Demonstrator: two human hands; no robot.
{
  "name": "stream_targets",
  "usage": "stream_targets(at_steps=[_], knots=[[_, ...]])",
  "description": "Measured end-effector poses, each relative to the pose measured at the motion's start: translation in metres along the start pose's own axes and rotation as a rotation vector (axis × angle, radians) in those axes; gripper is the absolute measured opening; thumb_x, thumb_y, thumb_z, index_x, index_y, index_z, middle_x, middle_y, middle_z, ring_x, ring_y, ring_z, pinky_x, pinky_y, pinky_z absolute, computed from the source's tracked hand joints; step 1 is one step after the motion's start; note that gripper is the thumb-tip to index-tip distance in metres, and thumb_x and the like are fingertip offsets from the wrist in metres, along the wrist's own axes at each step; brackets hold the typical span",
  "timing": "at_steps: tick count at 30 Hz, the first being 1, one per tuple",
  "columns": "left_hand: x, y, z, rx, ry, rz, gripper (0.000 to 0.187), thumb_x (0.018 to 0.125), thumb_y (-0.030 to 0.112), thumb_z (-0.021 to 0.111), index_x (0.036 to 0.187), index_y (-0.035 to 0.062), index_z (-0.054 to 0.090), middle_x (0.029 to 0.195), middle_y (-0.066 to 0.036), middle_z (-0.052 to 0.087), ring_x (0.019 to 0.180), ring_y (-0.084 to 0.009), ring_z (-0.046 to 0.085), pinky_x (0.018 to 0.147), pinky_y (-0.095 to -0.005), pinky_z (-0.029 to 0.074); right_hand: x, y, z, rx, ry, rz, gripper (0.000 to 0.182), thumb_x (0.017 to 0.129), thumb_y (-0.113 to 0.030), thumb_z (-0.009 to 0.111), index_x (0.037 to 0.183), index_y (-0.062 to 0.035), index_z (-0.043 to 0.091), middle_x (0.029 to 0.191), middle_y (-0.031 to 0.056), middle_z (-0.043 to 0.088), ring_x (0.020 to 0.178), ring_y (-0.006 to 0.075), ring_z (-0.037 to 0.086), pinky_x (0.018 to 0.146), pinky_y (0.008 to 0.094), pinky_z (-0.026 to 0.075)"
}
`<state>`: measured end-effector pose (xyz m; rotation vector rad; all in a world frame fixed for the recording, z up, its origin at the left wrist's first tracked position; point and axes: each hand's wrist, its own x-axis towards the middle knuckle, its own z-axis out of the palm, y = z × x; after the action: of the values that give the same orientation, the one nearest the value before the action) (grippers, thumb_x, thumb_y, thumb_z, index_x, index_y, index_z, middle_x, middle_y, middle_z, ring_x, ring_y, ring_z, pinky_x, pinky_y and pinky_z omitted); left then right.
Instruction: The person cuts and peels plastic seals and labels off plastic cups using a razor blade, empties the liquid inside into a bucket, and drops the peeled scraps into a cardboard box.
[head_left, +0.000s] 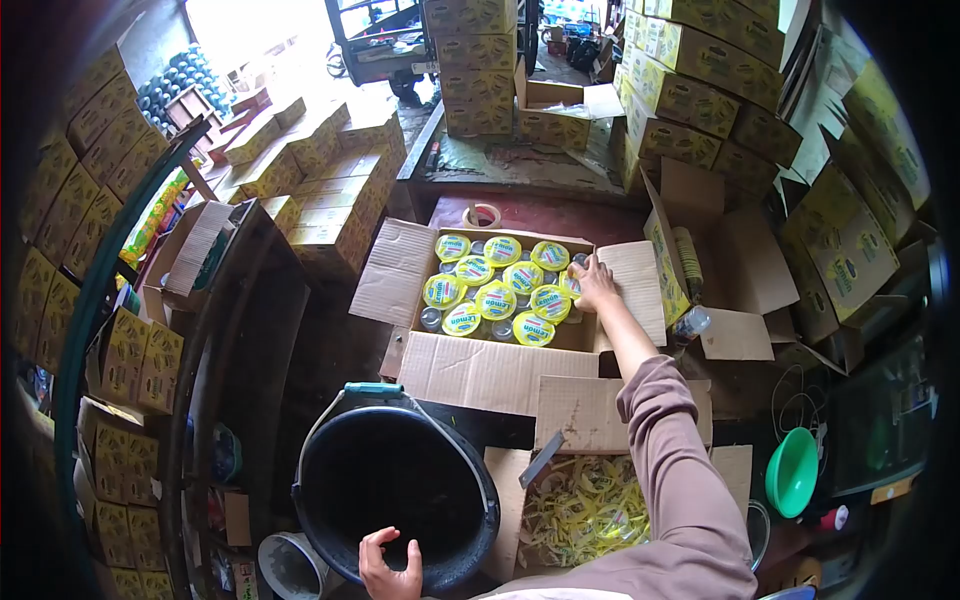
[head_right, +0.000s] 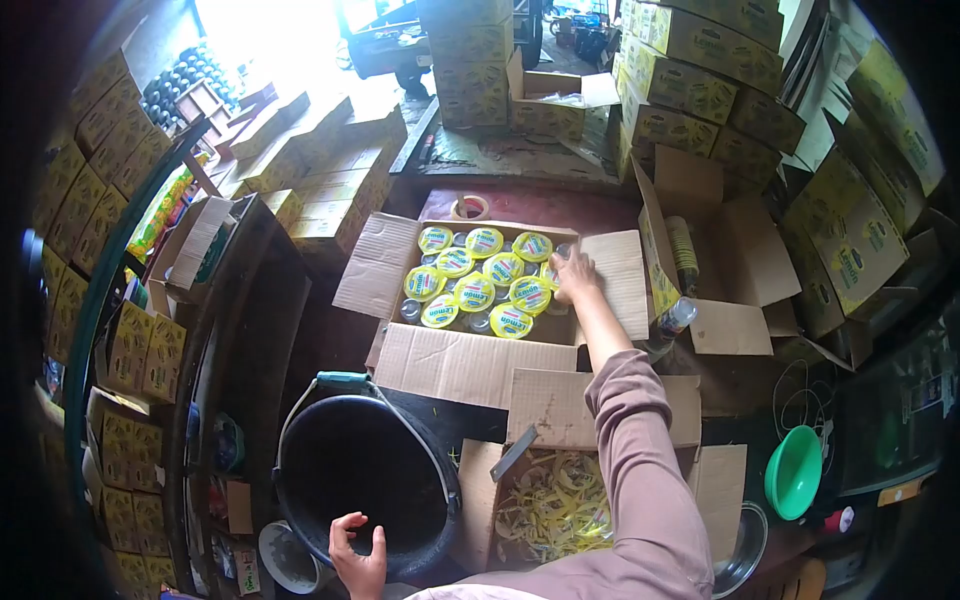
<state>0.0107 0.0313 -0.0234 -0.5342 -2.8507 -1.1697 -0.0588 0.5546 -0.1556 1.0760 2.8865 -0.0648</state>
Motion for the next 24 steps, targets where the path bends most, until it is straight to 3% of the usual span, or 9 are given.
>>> stream_targets(at_steps=[4, 7, 9, 11, 15, 17, 19, 24], knots=[[-0.001, 0.000, -0.002, -0.033, 0.007, -0.013, 0.027, 0.070, 0.007, 0.068, 0.096, 0.0039, 0.057, 0.088, -0.011, 0.060, 0.082, -0.0246, 0.058, 0.073, -0.0318, 0.045, 0.004, 0.006, 0.006, 0.090, -0.025, -0.036, 0.079, 0.052, -0.012, 0.068, 0.123, -0.0290, 0.038, 0.118, 0.0130, 0.037, 0.115, 0.0337, 0.036, 0.096, 0.0509, 0.030], [-0.002, 0.001, -0.002, -0.070, 0.041, 0.004, 0.015, 0.078, 0.017, 0.064, 0.088, 0.0073, 0.059, 0.085, -0.007, 0.059, 0.077, -0.0219, 0.057, 0.067, -0.0321, 0.044, 0.003, 0.015, 0.004, 0.165, -0.016, -0.035, 0.082, 0.049, -0.017, 0.071, 0.122, -0.0291, 0.036, 0.117, 0.0149, 0.037, 0.114, 0.0350, 0.036, 0.094, 0.0543, 0.029], [-0.004, -0.011, 0.006, -0.054, 0.042, 0.027, 0.022, 0.071, 0.010, 0.065, 0.090, 0.0058, 0.056, 0.084, -0.007, 0.058, 0.078, -0.0210, 0.057, 0.067, -0.0311, 0.042, -0.004, 0.018, -0.003, 0.226, -0.029, 0.003, 0.082, 0.048, -0.020, 0.073, 0.122, -0.0285, 0.036, 0.115, 0.0157, 0.037, 0.113, 0.0353, 0.037, 0.093, 0.0553, 0.030], [-0.006, -0.015, 0.007, -0.053, 0.069, 0.063, 0.024, 0.068, 0.005, 0.064, 0.090, 0.0049, 0.055, 0.082, -0.006, 0.058, 0.076, -0.0197, 0.057, 0.065, -0.0296, 0.041, -0.014, 0.016, -0.012, 0.347, 0.019, 0.012, 0.083, 0.044, -0.019, 0.074, 0.121, -0.0230, 0.041, 0.116, 0.0188, 0.037, 0.111, 0.0341, 0.040, 0.092, 0.0501, 0.035], [-0.008, -0.032, 0.009, -0.090, 0.077, 0.091, 0.024, 0.068, 0.008, 0.065, 0.089, 0.0053, 0.054, 0.084, -0.007, 0.058, 0.078, -0.0229, 0.057, 0.066, -0.0314, 0.042, -0.039, 0.008, -0.030, 0.395, 0.301, -0.084, 0.071, 0.046, -0.016, 0.070, 0.112, -0.0149, 0.044, 0.107, 0.0159, 0.038, 0.102, 0.0319, 0.044, 0.083, 0.0430, 0.041], [-0.009, -0.032, 0.008, -0.106, 0.098, 0.146, 0.024, 0.069, 0.005, 0.064, 0.091, 0.0048, 0.054, 0.083, -0.006, 0.058, 0.076, -0.0188, 0.056, 0.064, -0.0290, 0.041, -0.069, -0.010, -0.072, 0.396, 0.411, 0.005, 0.065, 0.045, -0.014, 0.070, 0.105, -0.0159, 0.045, 0.103, 0.0122, 0.039, 0.100, 0.0281, 0.045, 0.076, 0.0422, 0.042], [-0.009, -0.030, 0.007, -0.138, 0.096, 0.163, 0.025, 0.070, 0.006, 0.064, 0.093, 0.0051, 0.054, 0.085, -0.006, 0.058, 0.076, -0.0181, 0.056, 0.064, -0.0286, 0.041, -0.096, -0.023, -0.113, 0.412, 0.526, 0.055, 0.065, 0.045, -0.015, 0.071, 0.105, -0.0165, 0.047, 0.102, 0.0119, 0.040, 0.099, 0.0278, 0.046, 0.077, 0.0419, 0.041], [-0.014, -0.035, 0.005, -0.216, 0.070, 0.188, 0.048, 0.069, 0.008, 0.067, 0.112, 0.0053, 0.045, 0.099, -0.009, 0.057, 0.088, -0.0209, 0.055, 0.076, -0.0319, 0.041, -0.181, -0.050, -0.208, 0.279, 0.575, -0.167, 0.066, 0.046, -0.024, 0.075, 0.107, -0.0177, 0.049, 0.100, 0.0109, 0.042, 0.091, 0.0289, 0.053, 0.080, 0.0404, 0.045]])
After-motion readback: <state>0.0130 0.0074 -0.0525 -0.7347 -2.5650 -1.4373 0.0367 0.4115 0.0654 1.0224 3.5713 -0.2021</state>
